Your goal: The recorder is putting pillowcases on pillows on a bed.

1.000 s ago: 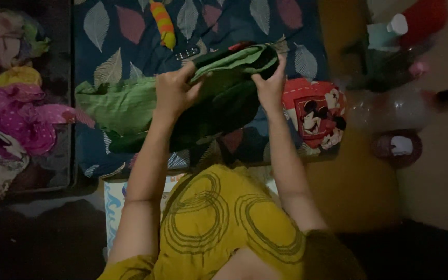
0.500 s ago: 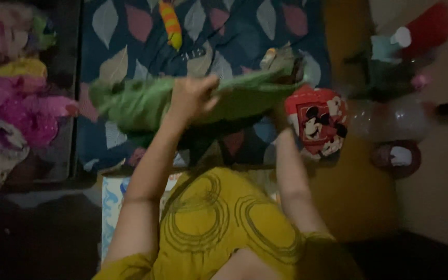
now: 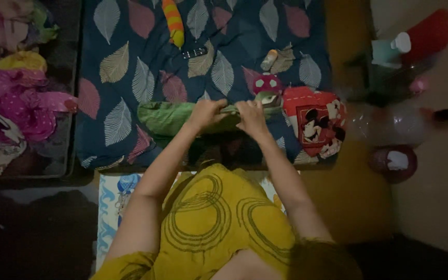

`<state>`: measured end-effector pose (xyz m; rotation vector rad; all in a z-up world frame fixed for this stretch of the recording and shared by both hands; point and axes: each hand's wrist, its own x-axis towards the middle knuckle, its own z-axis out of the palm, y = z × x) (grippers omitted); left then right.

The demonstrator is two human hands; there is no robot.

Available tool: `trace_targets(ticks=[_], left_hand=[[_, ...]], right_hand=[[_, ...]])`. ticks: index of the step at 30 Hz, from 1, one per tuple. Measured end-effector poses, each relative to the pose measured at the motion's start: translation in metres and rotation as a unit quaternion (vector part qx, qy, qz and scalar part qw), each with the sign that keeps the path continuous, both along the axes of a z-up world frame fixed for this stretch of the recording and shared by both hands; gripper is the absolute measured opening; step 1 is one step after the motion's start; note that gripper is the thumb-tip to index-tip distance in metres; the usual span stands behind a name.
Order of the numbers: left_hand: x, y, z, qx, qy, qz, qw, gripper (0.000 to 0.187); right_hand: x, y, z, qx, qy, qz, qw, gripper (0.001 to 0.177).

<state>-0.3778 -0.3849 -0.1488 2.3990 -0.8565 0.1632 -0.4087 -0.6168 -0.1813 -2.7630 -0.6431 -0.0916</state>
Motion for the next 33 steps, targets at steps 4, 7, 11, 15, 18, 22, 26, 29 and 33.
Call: trace_targets(ticks=[4, 7, 11, 15, 18, 22, 26, 29, 33], left_hand=[[-0.004, 0.02, -0.034, -0.014, 0.065, 0.012, 0.998, 0.039], [-0.006, 0.055, -0.044, -0.002, 0.069, 0.028, 0.997, 0.047], [-0.034, 0.11, 0.002, 0.118, -0.072, 0.145, 0.98, 0.086], [-0.033, 0.143, -0.107, 0.131, 0.01, 0.139, 0.981, 0.1], [-0.037, 0.13, -0.133, -0.043, 0.091, 0.153, 0.983, 0.046], [-0.037, 0.091, -0.118, -0.108, 0.161, 0.21, 0.958, 0.042], [-0.027, 0.064, -0.123, -0.097, 0.034, 0.173, 0.98, 0.045], [-0.038, 0.065, -0.093, -0.203, 0.141, 0.189, 0.95, 0.04], [-0.007, 0.08, -0.036, -0.375, 0.24, 0.035, 0.895, 0.045]], right_hand=[[0.006, -0.009, -0.094, 0.021, -0.03, 0.025, 0.999, 0.073], [-0.001, -0.028, -0.151, 0.02, 0.012, -0.017, 1.0, 0.071], [-0.021, -0.068, -0.178, 0.013, 0.061, -0.074, 0.995, 0.075], [-0.036, -0.06, -0.137, -0.016, 0.068, -0.105, 0.992, 0.077], [-0.04, -0.026, -0.077, -0.042, 0.046, -0.133, 0.989, 0.082], [-0.045, 0.047, -0.016, 0.053, -0.069, -0.029, 0.996, 0.108], [-0.023, 0.074, -0.042, 0.008, 0.087, -0.128, 0.988, 0.11], [-0.009, 0.062, -0.06, 0.072, 0.195, -0.159, 0.965, 0.082], [-0.001, 0.041, -0.011, 0.146, 0.244, -0.234, 0.93, 0.084]])
